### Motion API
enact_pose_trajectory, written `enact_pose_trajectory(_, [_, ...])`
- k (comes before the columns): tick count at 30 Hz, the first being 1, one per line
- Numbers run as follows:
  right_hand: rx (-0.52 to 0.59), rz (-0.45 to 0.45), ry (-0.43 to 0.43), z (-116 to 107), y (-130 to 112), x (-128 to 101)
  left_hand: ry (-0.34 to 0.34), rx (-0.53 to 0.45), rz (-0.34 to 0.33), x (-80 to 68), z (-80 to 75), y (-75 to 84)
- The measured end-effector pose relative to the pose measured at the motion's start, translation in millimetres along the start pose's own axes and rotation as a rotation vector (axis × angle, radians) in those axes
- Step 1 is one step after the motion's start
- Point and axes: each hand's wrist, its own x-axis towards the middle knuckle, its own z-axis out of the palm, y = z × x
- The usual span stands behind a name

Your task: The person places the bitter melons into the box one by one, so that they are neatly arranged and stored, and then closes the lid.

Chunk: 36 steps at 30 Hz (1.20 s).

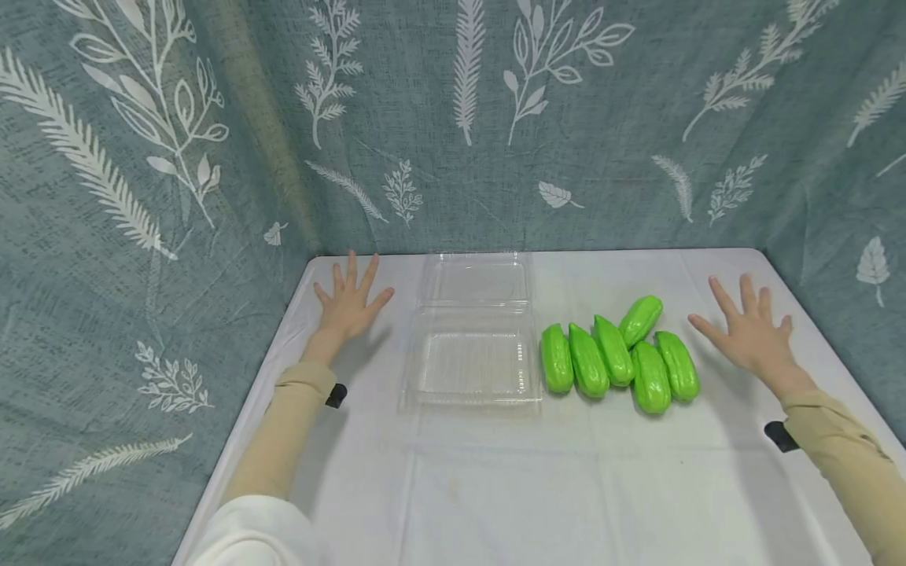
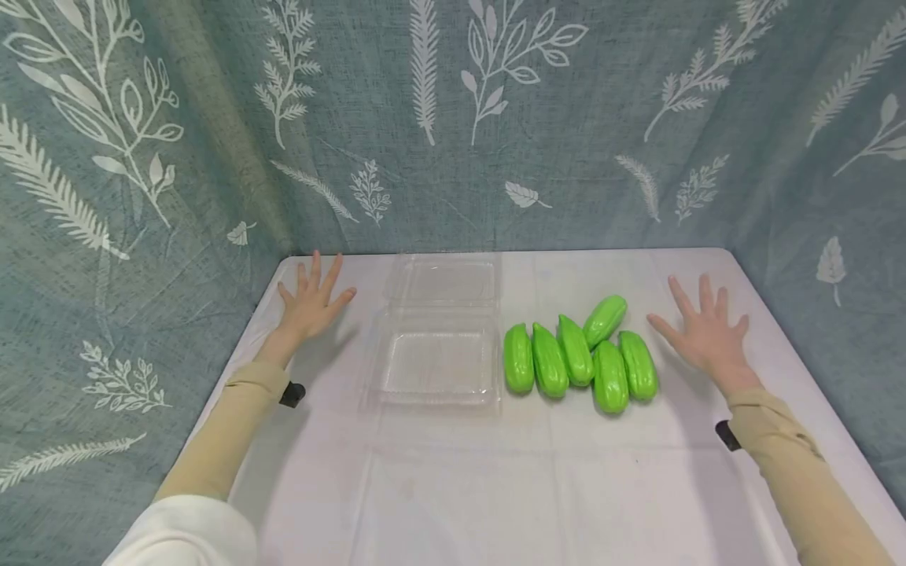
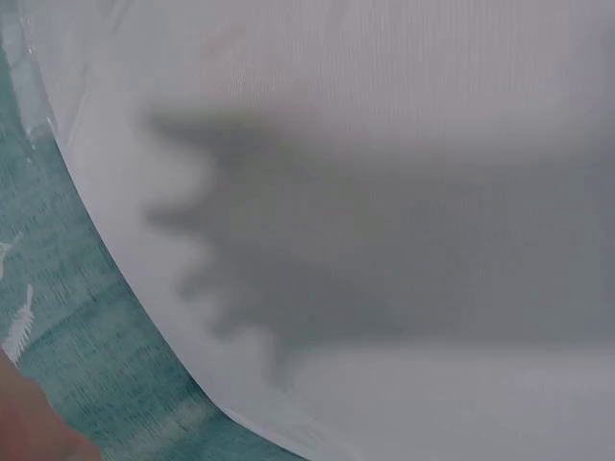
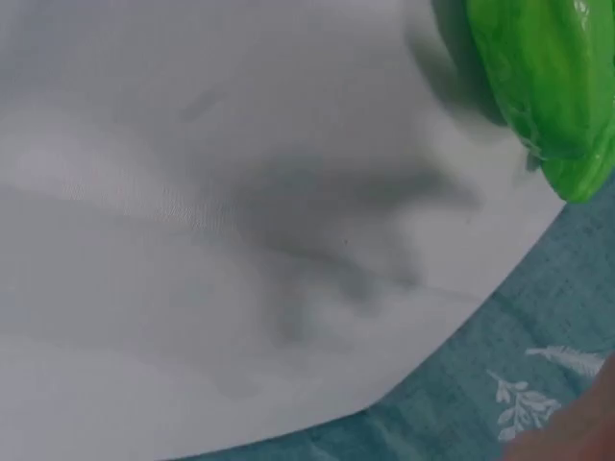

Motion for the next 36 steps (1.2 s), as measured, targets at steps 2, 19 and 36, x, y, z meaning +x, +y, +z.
enact_pose_trajectory(2, [0.024,0.001,-0.018,1.6,-1.7,0.2,-0.007,-0.018,0.012,-1.0,1.5,2.1])
enact_pose_trajectory(19, [0.288,0.017,-0.194,17.1,-16.2,1.7,-0.118,-0.292,0.075,-6.6,10.9,22.4])
enact_pose_trajectory(36, [0.435,0.081,-0.382,28.4,-22.8,-2.5,-0.195,-0.586,0.232,-4.4,31.9,33.6])
